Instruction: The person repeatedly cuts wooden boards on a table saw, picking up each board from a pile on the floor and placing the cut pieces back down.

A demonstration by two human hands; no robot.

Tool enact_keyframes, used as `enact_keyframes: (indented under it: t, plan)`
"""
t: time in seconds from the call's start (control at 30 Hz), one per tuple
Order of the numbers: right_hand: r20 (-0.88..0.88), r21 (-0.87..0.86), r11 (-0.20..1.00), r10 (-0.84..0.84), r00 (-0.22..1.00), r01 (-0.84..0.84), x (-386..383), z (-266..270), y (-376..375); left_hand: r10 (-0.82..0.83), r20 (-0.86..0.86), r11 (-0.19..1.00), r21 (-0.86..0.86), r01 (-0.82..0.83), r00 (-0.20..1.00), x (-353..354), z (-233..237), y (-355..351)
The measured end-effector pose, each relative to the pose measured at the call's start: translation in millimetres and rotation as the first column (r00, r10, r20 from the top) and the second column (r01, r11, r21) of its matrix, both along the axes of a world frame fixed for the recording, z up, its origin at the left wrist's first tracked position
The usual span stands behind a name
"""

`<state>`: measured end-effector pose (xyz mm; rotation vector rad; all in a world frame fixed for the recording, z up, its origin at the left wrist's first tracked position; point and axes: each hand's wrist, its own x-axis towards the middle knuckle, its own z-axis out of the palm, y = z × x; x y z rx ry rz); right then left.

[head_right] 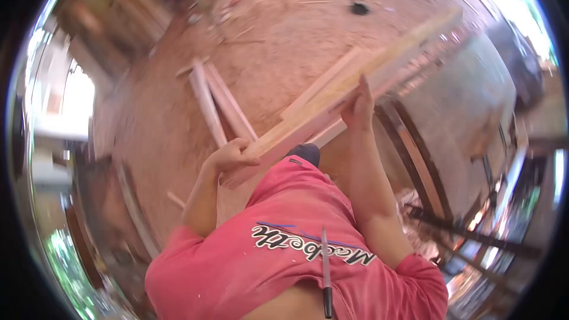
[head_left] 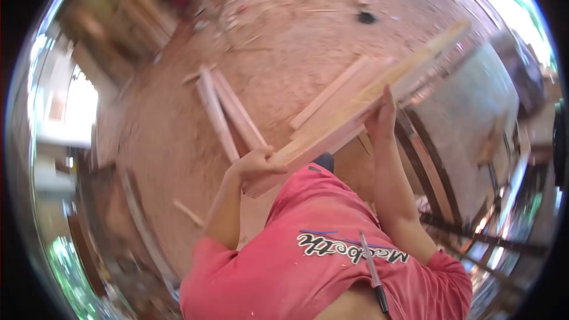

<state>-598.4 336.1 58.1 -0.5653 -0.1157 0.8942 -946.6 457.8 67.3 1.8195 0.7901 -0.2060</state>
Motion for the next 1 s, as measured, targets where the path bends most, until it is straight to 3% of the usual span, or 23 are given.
enact_keyframes:
  t: [0.07,0.17,0.23,0.3,0.37,0.43,0.57,0.63,0.77,0.8,0.9,0.93,0.97,1.0]
  plan:
    - [-0.016,-0.248,0.967,0.055,0.998,-0.057,-29.8,-33.4,23.2,0.083,-0.048,0.996,-0.027,-0.085,0.995,-42.2,-11.3,-16.3]
    - [-0.098,-0.416,0.892,0.15,0.984,-0.177,-78.2,-99.3,49.4,0.138,-0.163,0.985,-0.079,-0.153,0.977,-89.2,-8.4,-46.9]
    - [-0.186,-0.489,0.823,0.226,0.956,-0.29,-116.2,-137.9,66.4,0.079,-0.219,0.992,-0.076,-0.097,0.973,-127.6,-6.1,-62.9]
    - [-0.353,-0.572,0.701,0.257,0.899,-0.425,-146.1,-209.3,77.4,0.078,-0.342,0.978,-0.157,-0.139,0.936,-180.4,-54.0,-96.4]
    - [-0.38,-0.656,0.565,0.328,0.865,-0.502,-198.4,-228.6,90.0,0.266,-0.387,0.871,-0.296,-0.392,0.883,-184.7,-1.4,-96.3]
    - [-0.354,-0.765,0.444,0.317,0.88,-0.467,-260.4,-244.7,109.8,0.295,-0.414,0.901,-0.179,-0.395,0.861,-215.7,-33.6,-114.4]
    - [-0.552,-0.643,0.331,0.424,0.718,-0.69,-348.8,-316.2,159.2,0.478,-0.469,0.77,-0.182,-0.611,0.743,-260.0,-75.6,-111.8]
    - [-0.527,-0.718,0.214,0.453,0.719,-0.662,-382.6,-323.6,205.8,0.525,-0.496,0.752,-0.109,-0.65,0.691,-268.1,-94.1,-91.8]
    - [-0.5,-0.601,0.315,0.569,0.653,-0.734,-402.6,-374.7,298.7,0.64,-0.456,0.665,-0.074,-0.743,0.618,-264.3,-142.9,-13.8]
    - [-0.419,-0.63,0.333,0.614,0.668,-0.701,-406.3,-359.2,315.6,0.679,-0.411,0.635,-0.088,-0.768,0.608,-260.9,-162.7,2.9]
    - [-0.216,-0.664,0.377,0.729,0.649,-0.645,-426.6,-342.7,339.4,0.83,-0.325,0.435,-0.133,-0.891,0.454,-236.6,-224.0,53.7]
    - [-0.18,-0.699,0.325,0.782,0.597,-0.637,-433.5,-357.9,346.9,0.869,-0.321,0.355,-0.124,-0.927,0.376,-227.9,-239.5,69.1]
    - [-0.163,-0.733,0.295,0.798,0.58,-0.613,-439.1,-371.5,354.1,0.868,-0.322,0.354,-0.133,-0.926,0.378,-217.1,-250.5,80.5]
    - [-0.148,-0.796,0.185,0.865,0.48,-0.577,-438.1,-364.1,372.4,0.919,-0.299,0.22,-0.148,-0.964,0.256,-206.3,-258.0,88.3]
